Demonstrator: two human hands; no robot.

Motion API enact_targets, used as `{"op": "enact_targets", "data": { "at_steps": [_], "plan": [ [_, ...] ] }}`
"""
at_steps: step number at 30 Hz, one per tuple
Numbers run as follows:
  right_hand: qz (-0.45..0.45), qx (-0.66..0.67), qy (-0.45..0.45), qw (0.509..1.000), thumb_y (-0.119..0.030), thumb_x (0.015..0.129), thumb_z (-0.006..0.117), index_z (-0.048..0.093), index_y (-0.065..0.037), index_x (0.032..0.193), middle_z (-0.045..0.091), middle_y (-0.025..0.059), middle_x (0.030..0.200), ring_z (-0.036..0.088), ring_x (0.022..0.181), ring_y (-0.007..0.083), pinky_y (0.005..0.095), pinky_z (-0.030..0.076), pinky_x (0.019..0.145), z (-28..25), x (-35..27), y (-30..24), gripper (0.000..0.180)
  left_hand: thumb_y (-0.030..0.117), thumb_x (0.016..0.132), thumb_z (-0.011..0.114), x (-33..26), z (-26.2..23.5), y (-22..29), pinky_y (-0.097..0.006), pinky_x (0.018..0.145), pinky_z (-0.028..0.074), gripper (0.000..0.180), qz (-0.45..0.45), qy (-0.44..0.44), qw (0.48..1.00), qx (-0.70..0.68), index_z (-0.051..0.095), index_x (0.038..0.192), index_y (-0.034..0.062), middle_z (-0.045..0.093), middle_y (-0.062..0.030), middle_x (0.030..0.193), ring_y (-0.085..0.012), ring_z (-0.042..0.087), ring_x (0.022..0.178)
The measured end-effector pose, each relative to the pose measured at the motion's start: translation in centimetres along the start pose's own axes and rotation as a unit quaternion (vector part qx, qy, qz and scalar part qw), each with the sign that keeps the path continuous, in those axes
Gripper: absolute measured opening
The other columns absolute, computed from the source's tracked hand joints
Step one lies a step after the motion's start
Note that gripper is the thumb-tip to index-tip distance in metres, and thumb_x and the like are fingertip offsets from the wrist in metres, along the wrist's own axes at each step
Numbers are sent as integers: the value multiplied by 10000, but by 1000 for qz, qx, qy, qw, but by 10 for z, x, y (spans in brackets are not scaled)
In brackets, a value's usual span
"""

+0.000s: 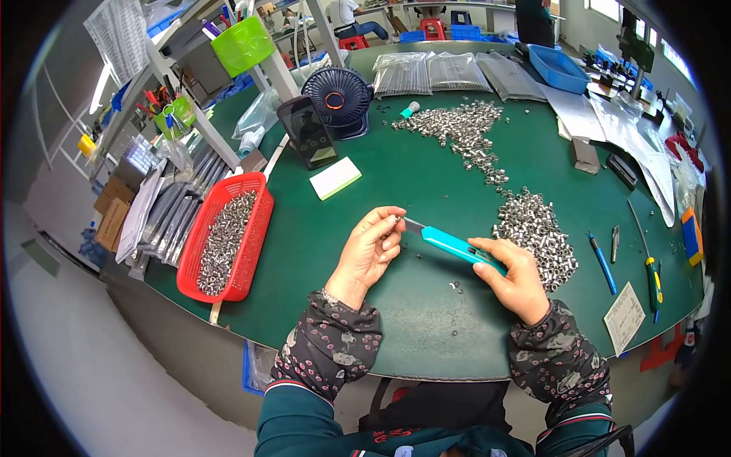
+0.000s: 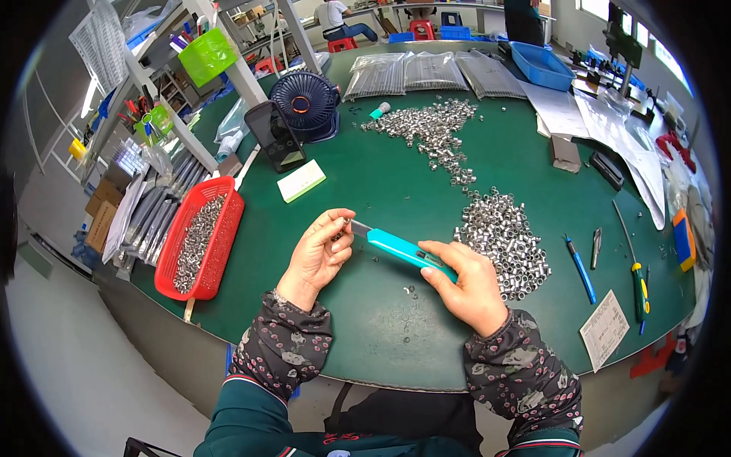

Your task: Using a utility knife to scrape and trim excess material from small metal or plastic components at a factory workstation.

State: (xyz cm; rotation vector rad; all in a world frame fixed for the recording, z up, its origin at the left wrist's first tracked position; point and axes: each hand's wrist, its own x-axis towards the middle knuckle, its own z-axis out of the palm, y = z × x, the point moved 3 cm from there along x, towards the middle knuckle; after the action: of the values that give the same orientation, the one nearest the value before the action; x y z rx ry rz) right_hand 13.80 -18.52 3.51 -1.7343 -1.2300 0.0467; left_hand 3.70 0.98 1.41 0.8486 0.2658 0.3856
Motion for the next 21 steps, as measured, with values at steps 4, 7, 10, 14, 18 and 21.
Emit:
{"op": "enact_targets", "data": {
  "at_steps": [4,7,10,14,18,21],
  "plan": [
    [4,3,-9,1000,-131,705,610,578,-66,990,549,106,715,531,603,241,306,422,558,2,-2,-2,293,140,845,503,0,-6,-3,-142,352,243,108,-1,-34,999,0,532,854,37,488,-11,696,-28,352,473],
    [7,10,-15,1000,-129,705,606,577,-67,993,542,106,705,524,599,245,312,418,554,2,-1,-2,296,161,842,508,1,-10,-6,-143,353,233,135,1,-53,999,-3,526,851,27,487,-15,688,-35,339,470],
    [22,18,-45,999,-134,719,599,573,-53,1003,577,113,775,560,665,234,304,439,612,1,-2,2,296,170,838,519,1,-9,-8,-138,341,231,135,0,-48,999,16,530,836,35,474,-5,638,-24,331,437],
    [109,121,-106,981,-143,748,583,574,-24,1005,601,129,938,584,842,214,296,438,756,-1,1,8,283,193,835,527,1,-10,-6,-137,341,216,152,25,-46,995,84,518,802,46,467,-7,613,-18,315,419],
    [43,70,-66,994,-134,728,594,580,-40,998,601,120,857,584,753,230,299,452,674,0,0,13,286,233,843,515,1,-6,-6,-140,350,203,193,45,-33,987,148,503,772,55,450,3,589,-14,299,409],
    [-29,-153,-5,988,-124,705,607,580,-56,995,562,101,738,552,643,232,302,435,564,-8,-1,-14,299,257,861,482,0,-7,-5,-144,352,201,224,27,-15,986,165,499,767,54,436,9,583,-15,291,408]
  ]
}}
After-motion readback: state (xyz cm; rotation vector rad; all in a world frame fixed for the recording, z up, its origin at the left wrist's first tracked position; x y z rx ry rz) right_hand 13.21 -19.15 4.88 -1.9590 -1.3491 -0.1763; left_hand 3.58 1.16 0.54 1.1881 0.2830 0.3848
